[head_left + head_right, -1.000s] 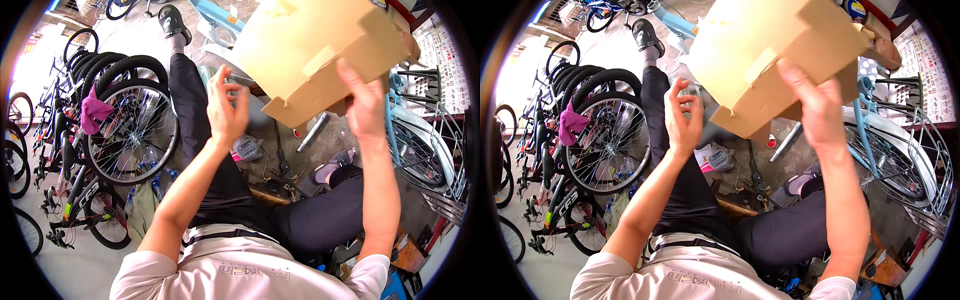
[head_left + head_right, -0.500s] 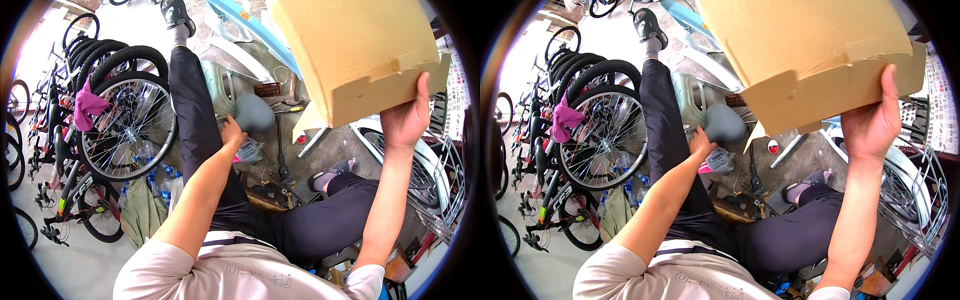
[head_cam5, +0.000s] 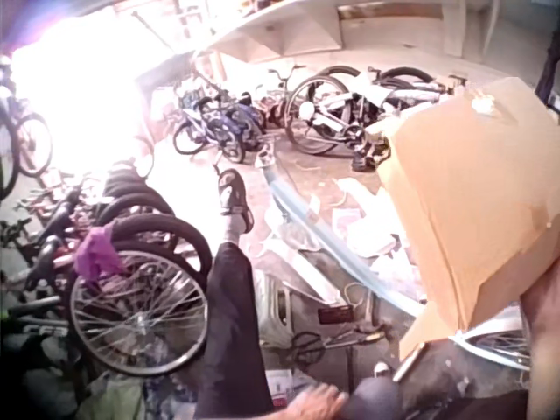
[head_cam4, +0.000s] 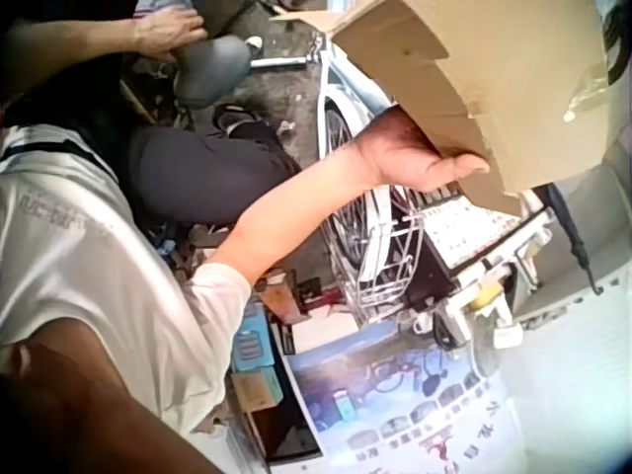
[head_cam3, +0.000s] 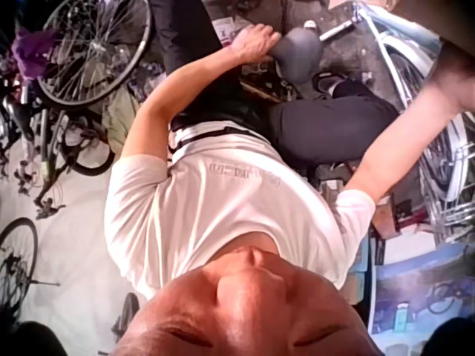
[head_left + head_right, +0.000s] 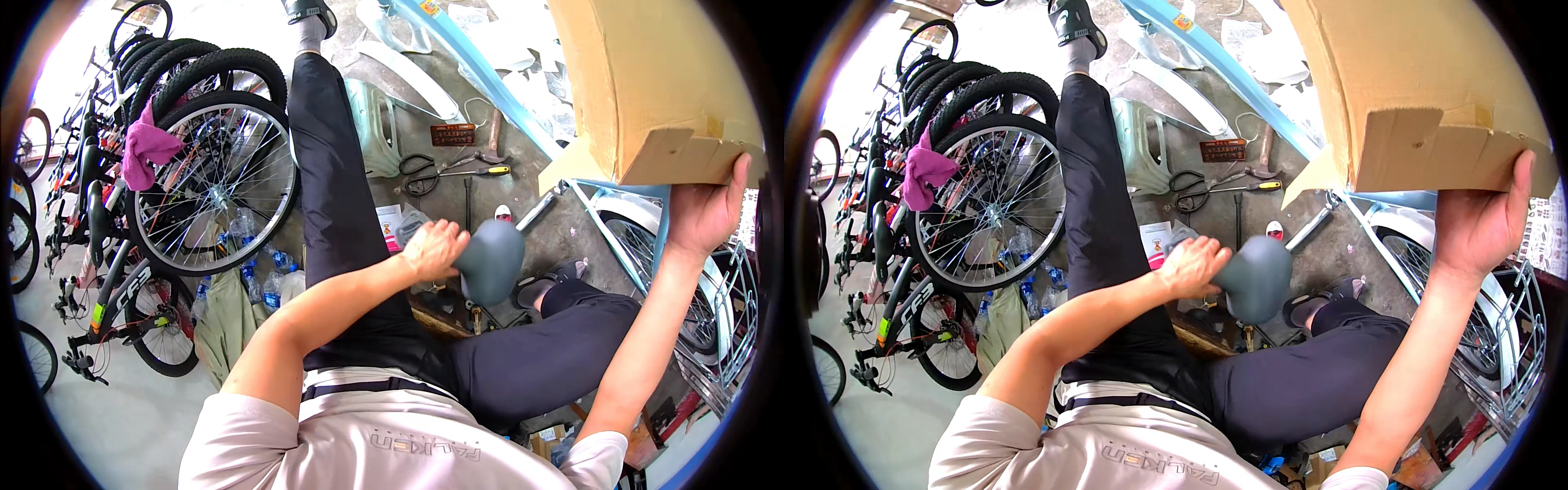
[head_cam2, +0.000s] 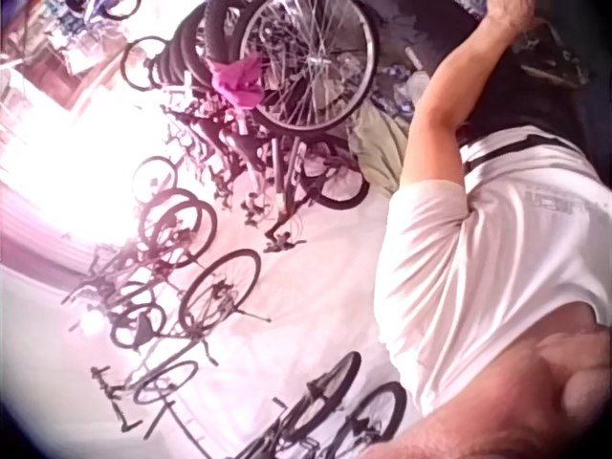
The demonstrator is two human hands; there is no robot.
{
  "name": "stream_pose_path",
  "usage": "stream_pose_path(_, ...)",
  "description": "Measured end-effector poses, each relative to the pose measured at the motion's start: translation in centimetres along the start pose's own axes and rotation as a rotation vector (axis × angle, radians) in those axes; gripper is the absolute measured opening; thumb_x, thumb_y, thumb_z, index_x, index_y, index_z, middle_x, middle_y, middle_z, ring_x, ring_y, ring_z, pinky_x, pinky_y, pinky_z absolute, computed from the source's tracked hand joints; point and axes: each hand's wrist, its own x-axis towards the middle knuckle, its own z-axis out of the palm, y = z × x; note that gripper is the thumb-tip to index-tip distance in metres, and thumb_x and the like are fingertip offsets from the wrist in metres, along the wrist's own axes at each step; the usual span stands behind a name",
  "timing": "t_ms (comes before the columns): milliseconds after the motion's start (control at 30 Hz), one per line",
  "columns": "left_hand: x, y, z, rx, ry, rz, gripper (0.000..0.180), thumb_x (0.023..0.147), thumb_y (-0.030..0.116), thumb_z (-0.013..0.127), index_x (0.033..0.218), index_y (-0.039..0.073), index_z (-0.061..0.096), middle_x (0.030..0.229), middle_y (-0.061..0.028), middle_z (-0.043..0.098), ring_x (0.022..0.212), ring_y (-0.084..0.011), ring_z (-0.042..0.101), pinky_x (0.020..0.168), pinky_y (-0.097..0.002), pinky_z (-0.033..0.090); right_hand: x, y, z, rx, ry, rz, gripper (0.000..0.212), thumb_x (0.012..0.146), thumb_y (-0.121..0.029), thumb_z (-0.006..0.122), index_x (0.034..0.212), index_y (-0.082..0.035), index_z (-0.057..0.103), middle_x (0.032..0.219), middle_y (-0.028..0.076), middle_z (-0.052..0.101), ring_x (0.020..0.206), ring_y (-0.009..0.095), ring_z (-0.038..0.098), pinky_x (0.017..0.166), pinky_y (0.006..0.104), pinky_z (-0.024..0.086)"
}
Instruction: The person cuts open a cardboard box with scissors, unboxes and unwraps bicycle parts, then cuts and flattens the empty box.
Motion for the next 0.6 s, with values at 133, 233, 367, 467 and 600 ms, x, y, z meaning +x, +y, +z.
stream_pose_path(133,-1.5,0.1,1.6,-0.073,-0.071,-0.015,0.069,0.071,0.041,0.087,0.119,0.004,0.055,0.110,-0.0156,0.060,0.108,-0.0335,0.061,0.090,-0.0460,0.051,-0.8,0.5,0.1,-0.015,0.053,0.006,0.041,0.108,-0.027,0.050,0.139,-0.001,0.054,0.139,0.012,0.060,0.131,0.027,0.055,0.113,0.0449,0.041)
stream_pose_path(233,-0.7,-0.6,1.4,-0.085,-0.013,-0.111,0.072,0.073,0.043,0.086,0.124,0.004,0.055,0.110,-0.0160,0.061,0.107,-0.0350,0.061,0.090,-0.0456,0.052,-1.3,0.2,0.8,-0.059,0.075,-0.023,0.041,0.108,-0.028,0.051,0.139,-0.002,0.054,0.139,0.012,0.061,0.130,0.026,0.056,0.112,0.0444,0.042)
stream_pose_path(367,1.8,-2.3,3.1,-0.114,0.225,-0.337,0.073,0.073,0.045,0.085,0.125,0.004,0.054,0.111,-0.0166,0.060,0.105,-0.0356,0.061,0.089,-0.0457,0.053,0.1,2.1,3.9,-0.350,0.639,-0.271,0.047,0.108,-0.032,0.049,0.146,-0.005,0.048,0.145,0.012,0.054,0.135,0.028,0.051,0.113,0.0478,0.040)
stream_pose_path(467,4.0,-3.5,4.7,-0.138,0.287,-0.486,0.074,0.073,0.045,0.086,0.125,0.004,0.052,0.113,-0.0171,0.061,0.106,-0.0366,0.061,0.090,-0.0462,0.053,-0.6,1.5,1.5,-0.067,0.162,-0.065,0.041,0.106,-0.028,0.055,0.140,-0.005,0.054,0.136,0.008,0.062,0.127,0.024,0.057,0.110,0.0413,0.044)
stream_pose_path(600,3.9,-3.9,7.0,-0.122,0.366,-0.547,0.075,0.073,0.044,0.086,0.127,0.004,0.052,0.113,-0.0164,0.060,0.106,-0.0359,0.060,0.091,-0.0459,0.051,-0.5,2.4,1.8,-0.117,0.213,-0.105,0.042,0.107,-0.028,0.054,0.142,-0.006,0.051,0.138,0.007,0.059,0.128,0.023,0.056,0.111,0.0411,0.043)
